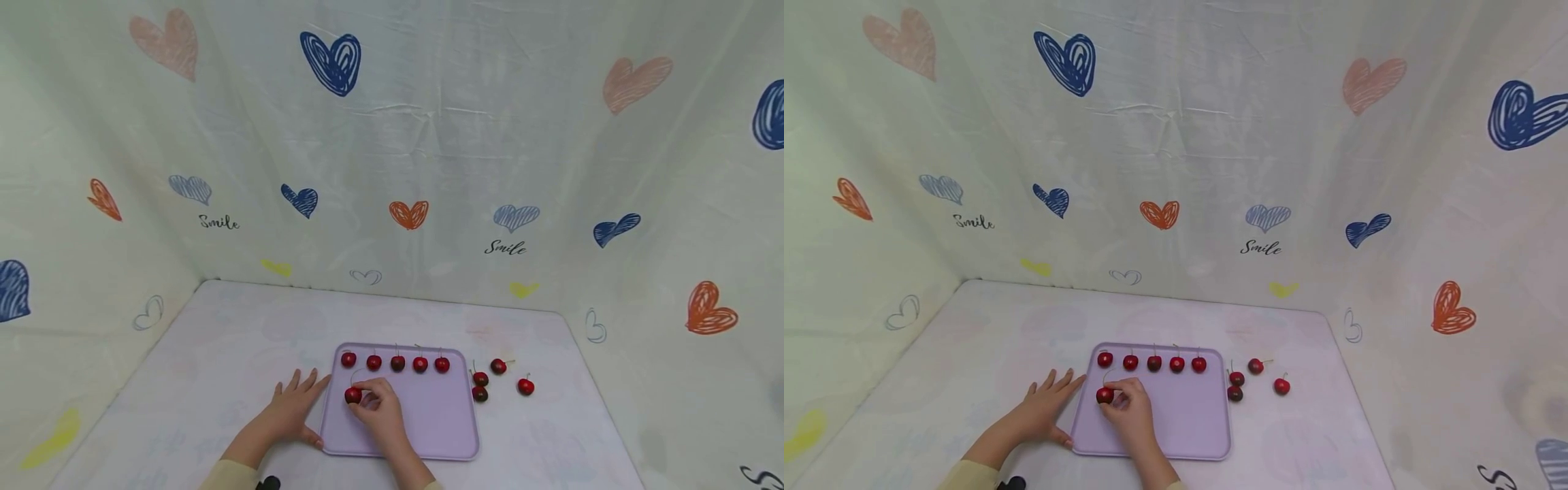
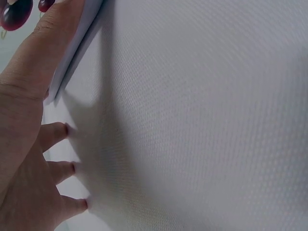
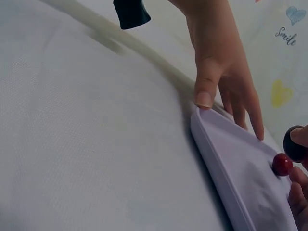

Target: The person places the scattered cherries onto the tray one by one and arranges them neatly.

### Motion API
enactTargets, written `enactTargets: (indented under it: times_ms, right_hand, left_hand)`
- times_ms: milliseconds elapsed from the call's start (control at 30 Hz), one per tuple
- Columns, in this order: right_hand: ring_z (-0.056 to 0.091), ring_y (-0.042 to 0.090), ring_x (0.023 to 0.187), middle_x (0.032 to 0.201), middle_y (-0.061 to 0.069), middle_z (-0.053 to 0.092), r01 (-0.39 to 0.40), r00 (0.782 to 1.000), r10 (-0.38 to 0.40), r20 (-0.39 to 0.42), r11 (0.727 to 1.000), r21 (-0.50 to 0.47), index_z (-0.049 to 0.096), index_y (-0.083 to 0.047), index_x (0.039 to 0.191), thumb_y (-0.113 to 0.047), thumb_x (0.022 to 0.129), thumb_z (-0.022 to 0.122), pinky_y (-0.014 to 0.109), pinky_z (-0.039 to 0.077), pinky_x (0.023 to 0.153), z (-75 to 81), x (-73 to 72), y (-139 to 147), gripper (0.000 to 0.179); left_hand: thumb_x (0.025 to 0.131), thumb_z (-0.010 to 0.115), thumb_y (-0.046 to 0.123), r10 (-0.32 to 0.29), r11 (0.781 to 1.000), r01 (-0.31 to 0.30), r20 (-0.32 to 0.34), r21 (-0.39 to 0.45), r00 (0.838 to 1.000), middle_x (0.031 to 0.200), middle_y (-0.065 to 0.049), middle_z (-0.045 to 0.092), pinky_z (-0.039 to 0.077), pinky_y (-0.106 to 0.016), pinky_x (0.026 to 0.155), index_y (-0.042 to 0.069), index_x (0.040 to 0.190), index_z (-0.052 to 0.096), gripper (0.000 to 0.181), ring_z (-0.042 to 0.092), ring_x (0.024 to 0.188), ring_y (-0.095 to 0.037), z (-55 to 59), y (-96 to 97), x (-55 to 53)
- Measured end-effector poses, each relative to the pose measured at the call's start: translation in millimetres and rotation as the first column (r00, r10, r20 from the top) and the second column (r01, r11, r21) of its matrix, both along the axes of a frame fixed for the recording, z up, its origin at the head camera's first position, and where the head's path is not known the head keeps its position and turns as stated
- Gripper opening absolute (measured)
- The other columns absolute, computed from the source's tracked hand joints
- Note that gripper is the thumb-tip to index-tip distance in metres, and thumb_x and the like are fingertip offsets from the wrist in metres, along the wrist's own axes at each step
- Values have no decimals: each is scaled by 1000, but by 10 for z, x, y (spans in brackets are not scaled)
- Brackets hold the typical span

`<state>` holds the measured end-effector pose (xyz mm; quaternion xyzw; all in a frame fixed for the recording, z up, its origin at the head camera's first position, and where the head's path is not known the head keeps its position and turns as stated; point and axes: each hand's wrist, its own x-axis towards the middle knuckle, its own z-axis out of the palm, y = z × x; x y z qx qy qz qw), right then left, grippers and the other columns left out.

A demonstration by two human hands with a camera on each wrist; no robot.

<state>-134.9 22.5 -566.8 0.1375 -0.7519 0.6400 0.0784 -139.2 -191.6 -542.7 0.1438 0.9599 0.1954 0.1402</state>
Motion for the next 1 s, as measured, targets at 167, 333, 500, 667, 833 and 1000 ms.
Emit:
enactTargets:
  times_ms: [167,333,500,667,833,1000]
  right_hand:
    - [55,14,69,89,-3,61,42,981,-54,184,997,68,75,-8,97,-2,71,84,18,46,60,33,8,-130,28]
    - [51,8,67,87,-3,62,67,981,-88,174,991,119,75,-10,96,-3,70,85,19,45,58,-25,-9,-201,28]
    - [45,1,63,85,-4,62,101,981,-127,147,979,174,75,-12,94,-6,69,86,19,43,54,-52,-21,-236,28]
    - [45,2,65,85,-11,60,120,974,-161,162,964,239,75,-14,93,-11,69,87,21,42,56,-42,-33,-262,27]
    - [46,3,67,85,-13,60,131,968,-190,166,940,314,75,-16,94,-14,69,87,22,43,59,-53,-55,-286,28]
    - [45,1,66,84,-14,60,155,966,-217,140,922,355,75,-17,93,-16,68,88,22,41,58,-56,-64,-304,27]
  left_hand:
    - [50,91,54,-8,1000,8,-11,5,1000,150,-28,34,15,-80,98,7,147,42,118,19,135,-60,27,-13,2]
    - [50,91,53,-11,1000,11,-12,1,1000,149,-28,34,15,-80,98,8,147,41,118,19,135,-60,29,-9,-1]
    - [50,90,54,-7,1000,7,-7,-9,1000,150,-27,34,15,-80,98,10,148,40,119,19,136,-59,15,-3,0]
    - [50,90,55,-7,1000,7,-7,-7,1000,150,-27,34,15,-80,98,10,148,40,119,19,136,-59,17,-5,0]
    - [50,91,55,-12,1000,12,-16,2,1000,150,-27,34,16,-80,98,10,148,41,119,20,136,-59,10,-10,4]
    - [50,90,55,-12,1000,12,-23,7,1000,150,-28,34,16,-80,98,10,148,42,118,20,136,-59,-16,-16,5]
